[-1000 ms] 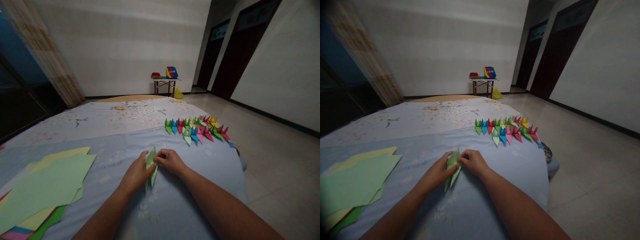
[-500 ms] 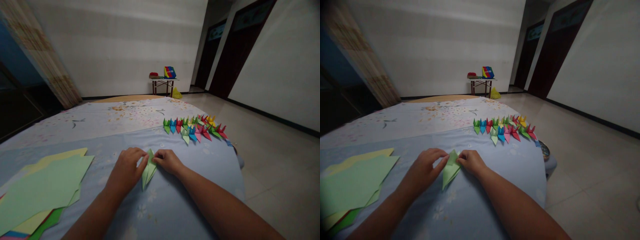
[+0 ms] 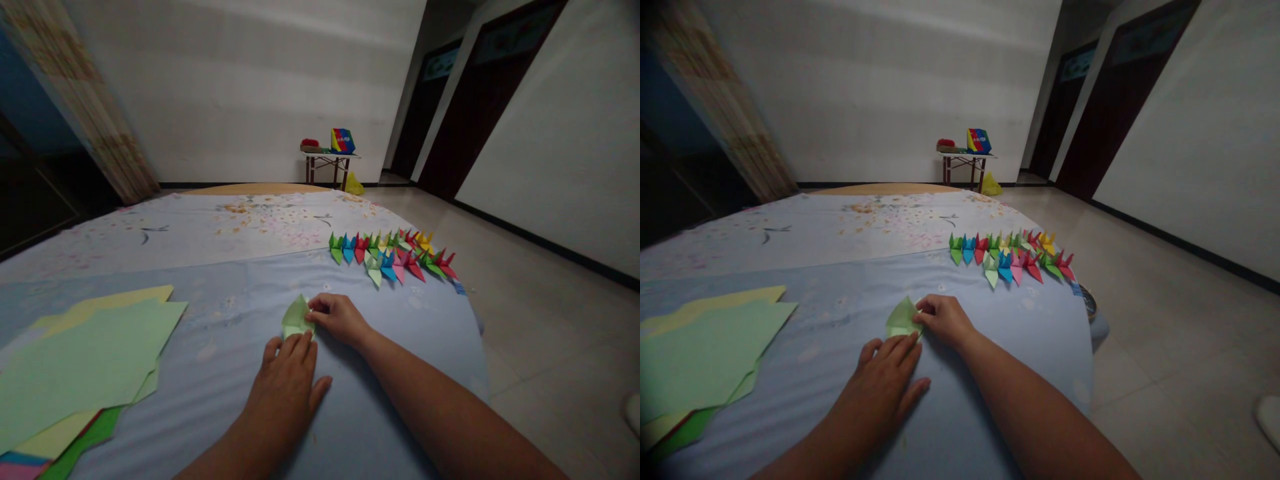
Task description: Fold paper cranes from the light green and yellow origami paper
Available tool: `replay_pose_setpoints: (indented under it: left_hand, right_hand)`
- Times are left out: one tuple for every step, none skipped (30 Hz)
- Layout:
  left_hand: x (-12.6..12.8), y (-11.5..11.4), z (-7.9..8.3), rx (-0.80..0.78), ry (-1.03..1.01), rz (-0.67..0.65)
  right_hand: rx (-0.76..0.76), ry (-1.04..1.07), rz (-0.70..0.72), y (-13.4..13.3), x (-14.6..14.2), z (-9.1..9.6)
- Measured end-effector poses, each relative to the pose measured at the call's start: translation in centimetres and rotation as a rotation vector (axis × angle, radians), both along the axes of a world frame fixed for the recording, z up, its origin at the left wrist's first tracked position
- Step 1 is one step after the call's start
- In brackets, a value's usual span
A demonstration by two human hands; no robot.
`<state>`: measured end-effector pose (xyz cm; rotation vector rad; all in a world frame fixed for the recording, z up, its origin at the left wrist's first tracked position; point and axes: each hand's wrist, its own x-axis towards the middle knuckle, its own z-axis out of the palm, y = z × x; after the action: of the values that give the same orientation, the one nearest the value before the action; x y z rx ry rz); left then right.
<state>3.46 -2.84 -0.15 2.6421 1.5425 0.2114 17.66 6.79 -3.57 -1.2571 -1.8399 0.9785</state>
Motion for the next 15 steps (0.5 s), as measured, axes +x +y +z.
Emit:
replay_pose_setpoints:
  left_hand:
    - [0.05,-0.09,-0.09,-0.007,-0.002,0.001]
    - [0.09,-0.16,-0.19,-0.014,0.000,0.005]
    - [0.13,-0.21,-0.30,-0.020,0.004,0.006]
    - [0.15,-0.24,-0.41,-0.021,0.007,0.008]
    - [0.17,-0.26,-0.53,-0.020,0.009,0.008]
    - [0.17,-0.29,-0.64,-0.018,0.011,0.007]
    - [0.17,-0.31,-0.76,-0.018,0.013,0.007]
    - [0.17,-0.35,-0.86,-0.018,0.014,0.007]
    - [0.17,-0.39,-0.94,-0.019,0.014,0.006]
    - [0.16,-0.43,-0.99,-0.020,0.012,0.005]
    - [0.14,-0.46,-0.98,-0.020,0.008,0.002]
    - [0.09,-0.46,-0.89,-0.020,0.003,-0.002]
    - [0.01,-0.40,-0.71,-0.021,-0.005,-0.011]
    - [-0.14,-0.28,-0.42,-0.020,-0.017,-0.024]
    - [-0.37,-0.06,-0.05,-0.010,-0.039,-0.029]
  right_hand:
    - [0.000,-0.006,0.001,-0.01,-0.02,0.00]
    - [-0.003,-0.009,0.003,-0.02,-0.04,0.02]
    - [-0.008,-0.010,0.003,-0.04,-0.05,0.04]
    - [-0.013,-0.012,0.001,-0.06,-0.06,0.10]
    - [-0.016,-0.017,-0.002,-0.08,-0.06,0.18]
    - [-0.018,-0.026,-0.004,-0.10,-0.05,0.28]
    - [-0.018,-0.035,-0.004,-0.14,-0.03,0.41]
    - [-0.017,-0.042,-0.001,-0.17,0.01,0.54]
    - [-0.015,-0.045,0.004,-0.22,0.04,0.68]
    - [-0.014,-0.041,0.011,-0.26,0.08,0.80]
    - [-0.017,-0.032,0.015,-0.30,0.11,0.89]
    - [-0.024,-0.022,0.015,-0.33,0.13,0.95]
    - [-0.032,-0.016,0.015,-0.36,0.14,0.98]
    - [-0.041,-0.013,0.017,-0.38,0.15,0.98]
    - [-0.048,-0.012,0.019,-0.38,0.17,0.96]
